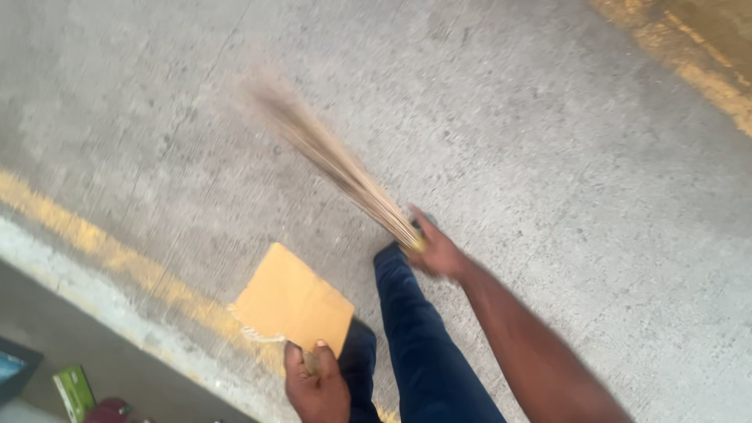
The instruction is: The person sweeps a concrete floor with a traditional straw broom while holding a piece of cardboard in the other hand. The person moves along a yellow-painted line, sweeping debris toward a corner.
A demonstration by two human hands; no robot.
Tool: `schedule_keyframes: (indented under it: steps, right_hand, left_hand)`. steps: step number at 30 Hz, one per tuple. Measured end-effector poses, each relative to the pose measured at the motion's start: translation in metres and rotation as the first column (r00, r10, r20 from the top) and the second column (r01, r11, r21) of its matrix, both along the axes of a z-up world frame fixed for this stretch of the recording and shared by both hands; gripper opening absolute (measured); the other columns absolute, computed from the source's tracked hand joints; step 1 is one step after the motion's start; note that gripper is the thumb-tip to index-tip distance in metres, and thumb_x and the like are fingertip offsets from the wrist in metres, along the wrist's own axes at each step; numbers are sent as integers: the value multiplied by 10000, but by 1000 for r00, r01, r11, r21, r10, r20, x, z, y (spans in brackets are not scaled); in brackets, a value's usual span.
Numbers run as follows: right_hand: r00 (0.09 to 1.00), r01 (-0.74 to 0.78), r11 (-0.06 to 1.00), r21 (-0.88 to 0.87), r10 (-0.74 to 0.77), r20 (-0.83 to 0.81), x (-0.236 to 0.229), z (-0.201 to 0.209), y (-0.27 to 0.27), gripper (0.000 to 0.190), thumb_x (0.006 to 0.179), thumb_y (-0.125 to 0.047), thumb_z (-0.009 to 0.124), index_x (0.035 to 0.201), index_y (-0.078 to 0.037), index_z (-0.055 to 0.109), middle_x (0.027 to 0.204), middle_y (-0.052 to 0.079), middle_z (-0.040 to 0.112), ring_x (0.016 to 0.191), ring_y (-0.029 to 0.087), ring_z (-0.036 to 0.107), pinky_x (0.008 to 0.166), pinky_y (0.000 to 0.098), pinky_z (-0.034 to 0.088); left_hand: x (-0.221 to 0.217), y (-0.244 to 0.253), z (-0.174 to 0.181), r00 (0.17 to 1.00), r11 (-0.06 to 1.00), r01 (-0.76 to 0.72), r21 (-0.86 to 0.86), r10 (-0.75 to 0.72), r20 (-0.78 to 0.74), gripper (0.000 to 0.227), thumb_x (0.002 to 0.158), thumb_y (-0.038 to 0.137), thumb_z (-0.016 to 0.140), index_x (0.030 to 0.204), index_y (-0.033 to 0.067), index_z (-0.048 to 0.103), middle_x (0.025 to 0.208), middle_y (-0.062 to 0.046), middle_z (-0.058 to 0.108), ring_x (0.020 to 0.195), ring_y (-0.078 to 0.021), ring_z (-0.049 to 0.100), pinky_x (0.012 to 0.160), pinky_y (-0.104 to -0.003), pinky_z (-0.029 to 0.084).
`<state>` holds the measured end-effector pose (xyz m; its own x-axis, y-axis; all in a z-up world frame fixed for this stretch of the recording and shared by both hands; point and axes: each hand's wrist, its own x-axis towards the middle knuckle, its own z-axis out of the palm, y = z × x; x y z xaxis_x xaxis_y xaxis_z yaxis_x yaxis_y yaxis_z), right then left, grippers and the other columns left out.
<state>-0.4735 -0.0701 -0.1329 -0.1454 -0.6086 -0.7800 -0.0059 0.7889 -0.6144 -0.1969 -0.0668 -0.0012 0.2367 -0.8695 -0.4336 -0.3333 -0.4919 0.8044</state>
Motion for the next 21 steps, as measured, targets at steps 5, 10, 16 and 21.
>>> schedule_keyframes:
  steps: [5,10,16,21]
  right_hand:
    - [728,671,604,430,-427,-537,-30,41,209,1107,882,-17,652,1671,-282,-78,1087,192,626,641,235,585,483,375,518]
    - [231,945,128,301,-913,-336,-127,-2,339,1027,856,-2,663,1630,-280,50,1080,168,594,708,227,605,550,354,537]
    - [834,502,786,362,-550,36,-110,-121,132,975,822,-38,717,1616,-222,181,1126,175,651,829,228,653,663,362,564]
    - [935,-354,933,58,353,26,-83,-95,-98,941,804,-81,785,1602,-153,293,1167,181,703,943,222,677,773,356,567]
  left_hand:
    - [-54,-11,-3,997,994,44,102,-38,-66,336,934,-11,544,1260,-47,617,1108,-158,739,1014,-189,720,887,-300,552]
    - [-69,-10,-24,997,980,76,181,-75,-15,360,929,-31,515,1275,-58,611,1116,-172,739,1005,-209,728,876,-311,565]
    - [-91,-28,-29,992,991,122,47,-123,27,399,922,-54,517,1314,-72,592,1184,-182,708,1070,-221,698,941,-312,539]
    - [-132,-63,-10,978,978,210,0,-210,-19,363,941,-44,543,1299,-75,589,1173,-172,693,1060,-212,671,933,-307,516]
